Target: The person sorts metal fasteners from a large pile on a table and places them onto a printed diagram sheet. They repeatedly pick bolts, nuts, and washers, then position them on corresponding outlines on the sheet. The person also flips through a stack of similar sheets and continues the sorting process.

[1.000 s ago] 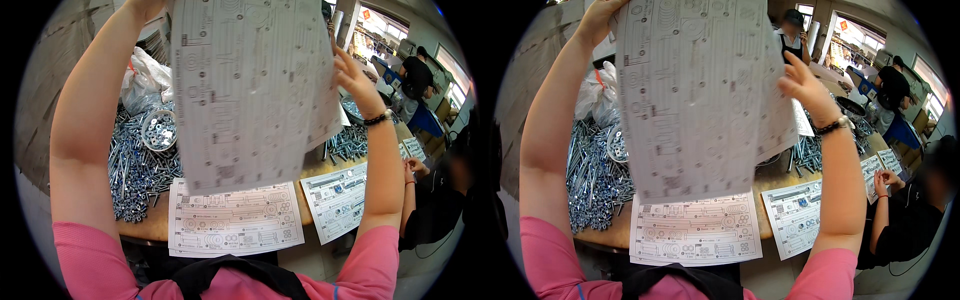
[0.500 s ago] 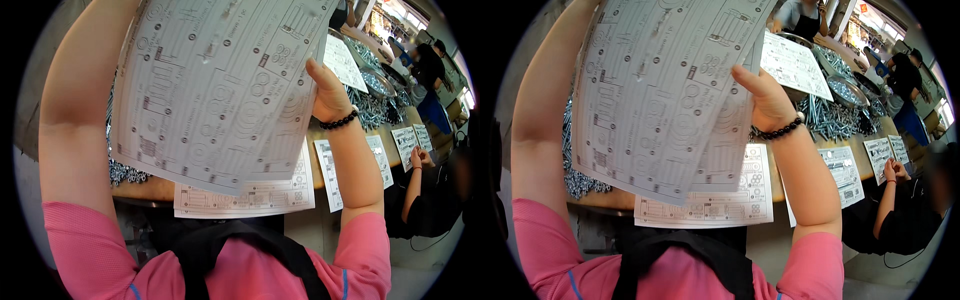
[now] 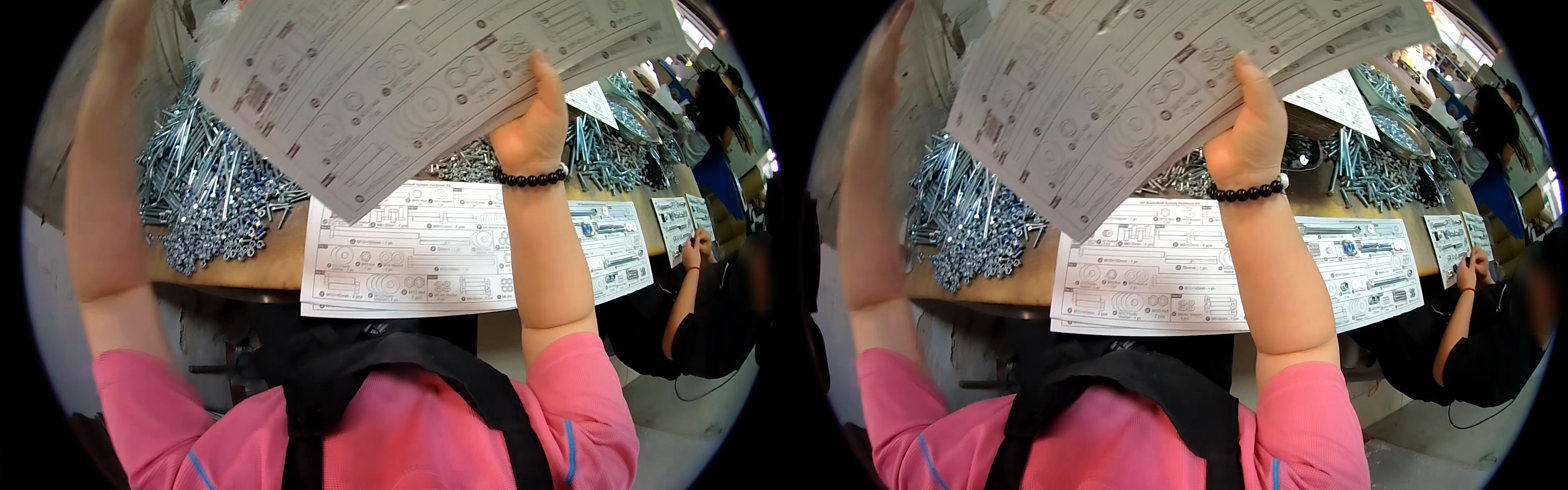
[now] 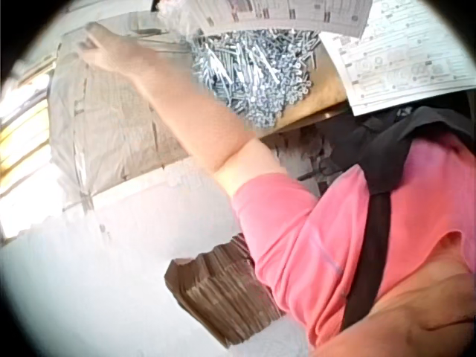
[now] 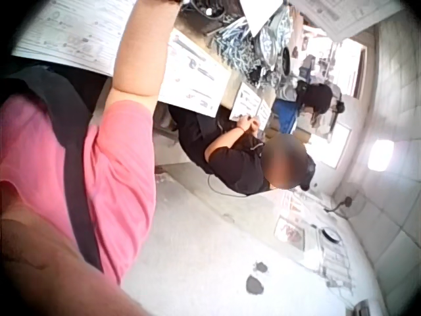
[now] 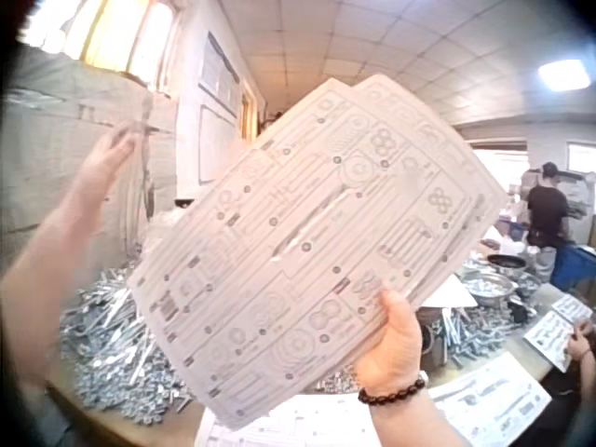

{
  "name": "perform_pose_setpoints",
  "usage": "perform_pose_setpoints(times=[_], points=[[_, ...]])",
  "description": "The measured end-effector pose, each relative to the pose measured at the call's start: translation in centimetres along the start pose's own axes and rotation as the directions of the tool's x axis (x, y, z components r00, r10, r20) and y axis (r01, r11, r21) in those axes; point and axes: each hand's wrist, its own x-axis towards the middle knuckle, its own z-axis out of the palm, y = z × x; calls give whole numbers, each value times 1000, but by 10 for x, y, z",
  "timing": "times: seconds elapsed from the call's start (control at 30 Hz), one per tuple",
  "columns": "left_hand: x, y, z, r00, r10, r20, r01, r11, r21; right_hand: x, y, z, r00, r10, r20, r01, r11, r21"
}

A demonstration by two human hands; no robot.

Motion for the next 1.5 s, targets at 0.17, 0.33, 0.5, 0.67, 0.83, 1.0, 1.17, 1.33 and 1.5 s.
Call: perform_pose_setpoints(times=[0.17, 0.33, 0.5, 0.67, 0.83, 1.0, 1.17, 1.33, 1.5], points=[[-150, -13, 58, 826, -555, -101, 400, 702, -590, -13, 21, 6, 987, -159, -14, 160, 983, 93], [-253, -28, 52, 683, -718, -138, 482, 584, -653, -46, 18, -12, 951, -267, -158, 253, 962, -105], [-350, -61, 67, 573, -758, 311, 752, 335, -568, -105, 34, -42, 950, -142, -279, 128, 989, -69], [-313, -35, 47, 536, -732, 420, 843, 487, -228, -133, 29, -60, 960, 90, -266, -155, 960, -235], [-289, -29, 51, 587, -705, 397, 763, 646, 20, -147, 21, -52, 944, 150, -293, -227, 941, -250], [-261, -27, 76, 606, -614, 505, 671, 736, 90, -167, 24, -55, 941, 245, -231, -310, 899, -310], [-230, -28, 90, 698, -528, 484, 570, 818, 71, -193, 33, -62, 900, 364, -242, -413, 888, -203], [-188, -18, 102, 635, -375, 676, 346, 920, 186, -225, 25, -81, 849, 512, -134, -529, 816, -233], [-188, -18, 123, 520, -352, 778, 288, 930, 228, -245, 9, -111, 800, 586, -129, -599, 765, -234]])
